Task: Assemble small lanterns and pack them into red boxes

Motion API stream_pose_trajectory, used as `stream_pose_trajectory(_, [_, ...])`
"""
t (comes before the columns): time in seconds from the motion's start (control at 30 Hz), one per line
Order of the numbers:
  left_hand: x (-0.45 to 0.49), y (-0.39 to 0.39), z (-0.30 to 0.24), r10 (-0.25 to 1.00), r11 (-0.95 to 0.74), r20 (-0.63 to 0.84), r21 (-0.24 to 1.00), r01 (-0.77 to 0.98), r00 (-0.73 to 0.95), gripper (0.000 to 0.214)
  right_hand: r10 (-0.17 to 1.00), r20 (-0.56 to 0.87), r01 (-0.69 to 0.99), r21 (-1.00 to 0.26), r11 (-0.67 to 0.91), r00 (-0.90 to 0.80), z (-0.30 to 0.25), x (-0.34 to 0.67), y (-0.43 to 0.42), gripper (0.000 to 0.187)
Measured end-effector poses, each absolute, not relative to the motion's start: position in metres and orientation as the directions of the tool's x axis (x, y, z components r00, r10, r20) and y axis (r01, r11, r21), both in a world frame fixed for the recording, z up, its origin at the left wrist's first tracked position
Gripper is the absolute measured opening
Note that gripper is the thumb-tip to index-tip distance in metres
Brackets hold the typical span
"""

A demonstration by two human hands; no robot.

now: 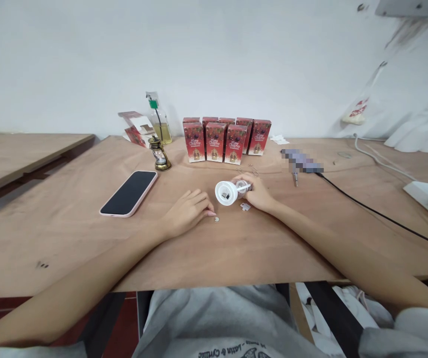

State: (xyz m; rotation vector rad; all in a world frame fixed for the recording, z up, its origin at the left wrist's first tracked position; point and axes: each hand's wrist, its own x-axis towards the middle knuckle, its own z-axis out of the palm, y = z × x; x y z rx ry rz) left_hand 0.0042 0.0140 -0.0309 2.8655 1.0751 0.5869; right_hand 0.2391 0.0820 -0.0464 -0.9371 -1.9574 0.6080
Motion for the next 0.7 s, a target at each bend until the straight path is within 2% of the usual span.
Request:
stream_pose_trajectory(0.1, [0.005, 0.013, -0.031, 0.611, -0.77, 0.381, 0.082, 0.633, 0.694, 0.036, 0.79, 0.501, 0.377, -0.697, 0.611, -0.354, -0.046, 0.24, 0.082, 0.036])
stream_pose_trajectory(0.17, [0.007, 0.011, -0.03, 0.628, -0.76, 0.413, 0.142, 0.635, 0.659, 0.033, 0.786, 0.502, 0.377, -0.692, 0.615, -0.36, -0.046, 0.24, 0.082, 0.036])
stream_pose_trajectory(0.23, [0.009, 0.008, -0.029, 0.692, -0.714, 0.444, 0.308, 0.628, 0.569, 0.03, 0.787, 0.5, 0.382, -0.69, 0.615, -0.362, -0.047, 0.24, 0.083, 0.036])
stream_pose_trajectory(0.3, [0.012, 0.005, -0.028, 0.786, -0.618, 0.44, 0.558, 0.553, 0.434, 0.025, 0.788, 0.5, 0.385, -0.69, 0.613, -0.359, -0.047, 0.24, 0.083, 0.036])
stream_pose_trajectory(0.37, [0.016, 0.003, -0.026, 0.878, -0.47, 0.382, 0.798, 0.376, 0.287, 0.024, 0.788, 0.501, 0.385, -0.69, 0.613, -0.358, -0.047, 0.24, 0.083, 0.036])
stream_pose_trajectory(0.43, [0.019, 0.002, -0.024, 0.938, -0.327, 0.299, 0.93, 0.167, 0.174, 0.029, 0.789, 0.498, 0.386, -0.691, 0.612, -0.359, -0.047, 0.24, 0.083, 0.036])
stream_pose_trajectory(0.5, [0.021, 0.002, -0.021, 0.965, -0.237, 0.233, 0.971, 0.022, 0.119, 0.034, 0.792, 0.493, 0.387, -0.693, 0.608, -0.361, -0.047, 0.24, 0.083, 0.036])
stream_pose_trajectory(0.57, [0.022, 0.001, -0.017, 0.972, -0.205, 0.209, 0.978, -0.043, 0.108, 0.037, 0.794, 0.486, 0.384, -0.698, 0.604, -0.366, -0.047, 0.24, 0.083, 0.037])
stream_pose_trajectory(0.7, [0.024, 0.0, -0.014, 0.966, -0.237, 0.236, 0.971, -0.001, 0.111, 0.034, 0.794, 0.482, 0.375, -0.704, 0.603, -0.371, -0.047, 0.24, 0.083, 0.036])
